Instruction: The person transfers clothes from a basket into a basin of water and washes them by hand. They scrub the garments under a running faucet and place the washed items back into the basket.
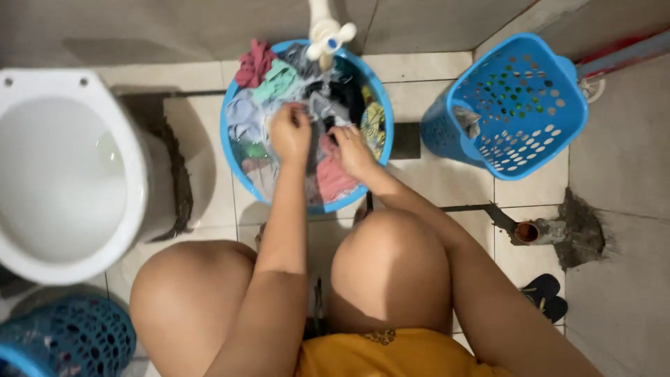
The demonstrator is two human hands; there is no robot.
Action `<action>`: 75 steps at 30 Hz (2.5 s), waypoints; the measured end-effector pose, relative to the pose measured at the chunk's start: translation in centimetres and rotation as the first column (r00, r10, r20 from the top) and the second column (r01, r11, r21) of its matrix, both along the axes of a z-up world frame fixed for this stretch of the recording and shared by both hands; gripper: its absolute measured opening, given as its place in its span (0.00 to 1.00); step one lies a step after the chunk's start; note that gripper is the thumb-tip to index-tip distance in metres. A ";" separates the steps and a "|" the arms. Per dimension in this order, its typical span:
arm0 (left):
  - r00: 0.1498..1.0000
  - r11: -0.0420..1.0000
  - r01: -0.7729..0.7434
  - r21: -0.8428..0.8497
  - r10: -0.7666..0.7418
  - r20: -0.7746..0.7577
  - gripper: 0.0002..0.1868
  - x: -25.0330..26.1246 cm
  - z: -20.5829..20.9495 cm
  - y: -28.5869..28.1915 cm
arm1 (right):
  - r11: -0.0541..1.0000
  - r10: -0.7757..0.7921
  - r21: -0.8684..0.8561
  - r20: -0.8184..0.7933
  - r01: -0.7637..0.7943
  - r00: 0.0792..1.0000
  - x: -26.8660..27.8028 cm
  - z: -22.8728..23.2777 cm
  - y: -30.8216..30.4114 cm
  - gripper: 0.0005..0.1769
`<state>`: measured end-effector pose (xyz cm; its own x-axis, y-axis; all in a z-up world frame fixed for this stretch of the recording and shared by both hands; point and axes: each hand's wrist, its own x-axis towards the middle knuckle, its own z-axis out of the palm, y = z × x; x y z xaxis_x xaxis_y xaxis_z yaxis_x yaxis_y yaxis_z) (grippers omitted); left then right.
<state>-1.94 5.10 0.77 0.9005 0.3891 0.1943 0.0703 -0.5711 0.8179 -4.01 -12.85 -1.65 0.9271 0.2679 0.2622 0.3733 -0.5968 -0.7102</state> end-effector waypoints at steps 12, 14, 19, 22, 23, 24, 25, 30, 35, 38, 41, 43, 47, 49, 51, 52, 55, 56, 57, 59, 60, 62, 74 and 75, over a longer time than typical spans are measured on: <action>0.831 0.791 -0.500 0.354 0.553 -0.062 0.23 -5.2 -9.3 12.4 | 0.892 0.004 -0.428 -0.313 -0.144 0.950 1.8 -9.2 -3.7 0.39; 0.774 0.869 -0.475 0.137 0.486 -0.405 0.20 -5.3 -7.8 11.8 | 0.879 -0.090 -0.460 -0.413 -0.122 0.906 1.9 -7.5 -3.3 0.33; 0.702 0.840 -0.527 0.128 0.516 -0.491 0.20 -6.5 -6.8 8.7 | 0.835 -0.077 -0.522 -0.422 -0.173 0.903 3.3 -5.8 -5.1 0.24; 0.715 0.821 -0.541 0.180 0.562 -0.416 0.23 -7.0 -7.3 7.4 | 0.879 -0.018 -0.462 -0.280 -0.118 0.960 2.8 -7.0 -5.8 0.21; 0.742 0.805 -0.544 0.236 0.593 -0.313 0.26 -6.1 -7.6 7.1 | 0.914 0.003 -0.400 -0.178 -0.075 0.984 3.4 -6.8 -5.6 0.19; 0.746 0.806 -0.544 0.234 0.592 -0.306 0.26 -4.8 -7.3 6.7 | 0.915 0.001 -0.398 -0.170 -0.070 0.985 3.5 -4.7 -4.6 0.19; 0.870 0.842 -0.457 0.287 0.490 -0.052 0.30 -3.7 -7.0 6.1 | 0.943 0.011 -0.331 -0.073 -0.035 0.997 3.3 -2.6 -3.8 0.14; 0.983 0.983 -0.115 0.145 0.092 0.157 0.26 2.5 -2.6 2.1 | 0.992 -0.120 0.017 -0.233 0.127 0.965 2.7 2.8 0.8 0.12; 0.919 0.981 0.030 0.189 0.047 -0.390 0.26 5.5 -3.5 0.6 | 0.970 0.152 -0.182 -0.061 -0.160 0.987 3.6 -0.2 0.5 0.14; 0.862 0.950 0.170 0.260 -0.015 -0.508 0.23 6.4 -12.4 0.9 | 0.960 0.178 -0.207 -0.069 -0.189 0.982 4.0 -6.0 -1.4 0.18; 0.905 0.981 0.175 0.081 -0.128 -0.406 0.30 7.7 -12.9 1.5 | 0.942 0.153 -0.267 -0.201 -0.204 0.968 6.9 -10.5 -2.4 0.21; 0.880 0.955 0.268 0.125 -0.190 -0.435 0.27 7.8 -10.9 1.1 | 0.906 0.113 -0.342 -0.374 -0.250 0.921 8.4 -11.5 -2.5 0.21; 0.840 0.878 0.267 -0.396 -0.414 -0.351 0.22 8.1 -6.1 -2.7 | 0.957 0.155 -0.156 -0.431 -0.243 0.889 9.0 -6.5 -1.3 0.33; 0.797 0.790 0.305 -0.532 -0.517 -0.311 0.21 7.7 -2.2 -3.7 | 0.980 0.188 0.018 -0.394 -0.197 0.900 10.2 -9.4 -2.4 0.37; 0.742 0.677 0.338 -0.654 -0.619 -0.258 0.20 6.6 1.3 -4.2 | 0.971 0.204 0.196 -0.353 -0.141 0.913 9.8 -13.6 -3.3 0.42; 0.656 0.558 0.425 -0.713 -0.732 -0.181 0.18 6.2 2.9 -4.2 | 0.962 0.226 0.223 -0.332 -0.157 0.916 9.5 -16.3 -3.7 0.41; 0.489 0.316 0.536 -0.783 -0.872 -0.018 0.15 6.2 5.8 -3.2 | 0.948 0.238 0.289 -0.365 -0.134 0.900 10.6 -19.9 -5.2 0.39; 0.407 0.205 0.562 -0.801 -0.912 0.053 0.14 5.8 6.3 -2.7 | 0.941 0.222 0.331 -0.428 -0.076 0.876 10.3 -20.7 -5.8 0.38; 0.407 0.204 0.559 -0.804 -0.912 0.052 0.14 5.7 6.6 -1.5 | 0.941 0.221 0.331 -0.432 -0.075 0.874 9.7 -18.0 -5.8 0.38; 0.627 0.261 0.286 -0.922 -0.779 -0.026 0.11 6.0 7.6 1.0 | 0.610 0.294 0.615 -0.761 0.500 0.578 9.3 -12.2 -5.5 0.31; 0.629 0.262 0.292 -0.920 -0.777 -0.022 0.11 6.8 4.3 1.0 | 0.611 0.296 0.619 -0.757 0.494 0.583 8.8 -8.6 -4.6 0.31; 0.850 0.167 -0.142 -0.976 -0.485 -0.206 0.16 8.4 -2.4 0.6 | 0.486 0.349 0.766 -0.611 0.421 0.710 7.1 -1.6 -3.2 0.31; 0.958 -0.501 -0.061 -0.863 -0.273 0.091 0.24 7.3 -17.6 -7.9 | 0.962 -0.131 0.251 0.081 0.107 0.988 5.3 5.0 3.7 0.14; 0.957 -0.499 -0.061 -0.865 -0.275 0.091 0.24 7.5 -14.4 -7.3 | 0.961 -0.133 0.253 0.081 0.109 0.988 6.4 3.4 2.5 0.14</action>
<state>5.56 -2.20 -13.62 0.8930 -0.2824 -0.3505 0.3342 0.9376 0.0958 2.43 -10.40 1.73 0.9156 0.0706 0.3959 0.3831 -0.4523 -0.8054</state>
